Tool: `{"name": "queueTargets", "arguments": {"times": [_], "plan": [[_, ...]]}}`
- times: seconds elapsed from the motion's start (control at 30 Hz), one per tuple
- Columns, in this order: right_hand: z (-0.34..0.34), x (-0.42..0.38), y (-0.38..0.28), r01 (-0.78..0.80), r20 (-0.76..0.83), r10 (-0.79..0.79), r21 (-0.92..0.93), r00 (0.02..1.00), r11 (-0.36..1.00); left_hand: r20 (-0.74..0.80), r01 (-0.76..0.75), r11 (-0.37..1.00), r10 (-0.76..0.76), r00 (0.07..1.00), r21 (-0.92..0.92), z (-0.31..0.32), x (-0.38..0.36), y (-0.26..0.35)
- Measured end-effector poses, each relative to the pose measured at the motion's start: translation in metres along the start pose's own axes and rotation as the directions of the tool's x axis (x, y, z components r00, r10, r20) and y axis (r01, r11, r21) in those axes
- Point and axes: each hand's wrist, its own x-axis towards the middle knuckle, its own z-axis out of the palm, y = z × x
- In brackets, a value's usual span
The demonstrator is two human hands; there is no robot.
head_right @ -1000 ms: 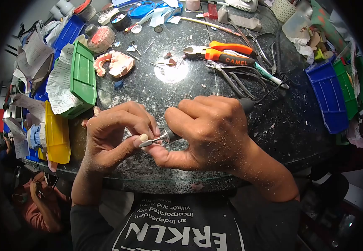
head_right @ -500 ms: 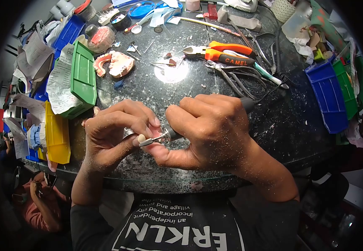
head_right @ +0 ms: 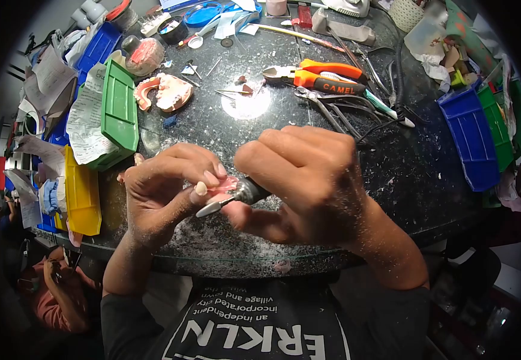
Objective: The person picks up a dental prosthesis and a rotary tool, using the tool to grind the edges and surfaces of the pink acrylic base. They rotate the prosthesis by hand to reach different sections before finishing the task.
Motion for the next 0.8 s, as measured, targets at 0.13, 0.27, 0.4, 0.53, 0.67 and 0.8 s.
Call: {"name": "queueTargets", "arguments": {"times": [0.13, 0.27, 0.4, 0.53, 0.67, 0.8], "plan": [[-0.003, -0.003, 0.001, 0.006, 0.053, -0.008, 0.043, 0.999, 0.999, -0.048, 0.060, 0.995, -0.064, 0.997, -0.082, -0.002, -0.003, -0.008], [-0.003, -0.004, 0.005, 0.023, 0.031, -0.023, 0.019, 0.999, 1.000, -0.059, 0.081, 0.992, -0.087, 0.995, -0.094, 0.001, -0.001, -0.002], [-0.012, -0.001, 0.003, 0.064, 0.097, -0.057, -0.068, 0.994, 0.996, -0.047, 0.084, 0.996, -0.085, 0.995, -0.032, 0.000, 0.001, 0.001], [0.001, -0.005, 0.009, 0.002, -0.044, -0.004, -0.045, 0.999, 0.999, -0.108, 0.022, 1.000, -0.021, 0.994, 0.011, 0.002, -0.004, -0.001], [-0.001, -0.002, -0.005, -0.188, 0.022, 0.188, 0.003, 0.982, 0.982, -0.188, -0.129, 0.992, 0.127, 0.974, -0.002, 0.010, -0.006, -0.006], [0.000, -0.006, -0.014, -0.299, 0.209, 0.320, -0.125, 0.924, 0.946, -0.188, -0.189, 0.977, 0.204, 0.961, 0.095, 0.010, -0.009, -0.007]]}}
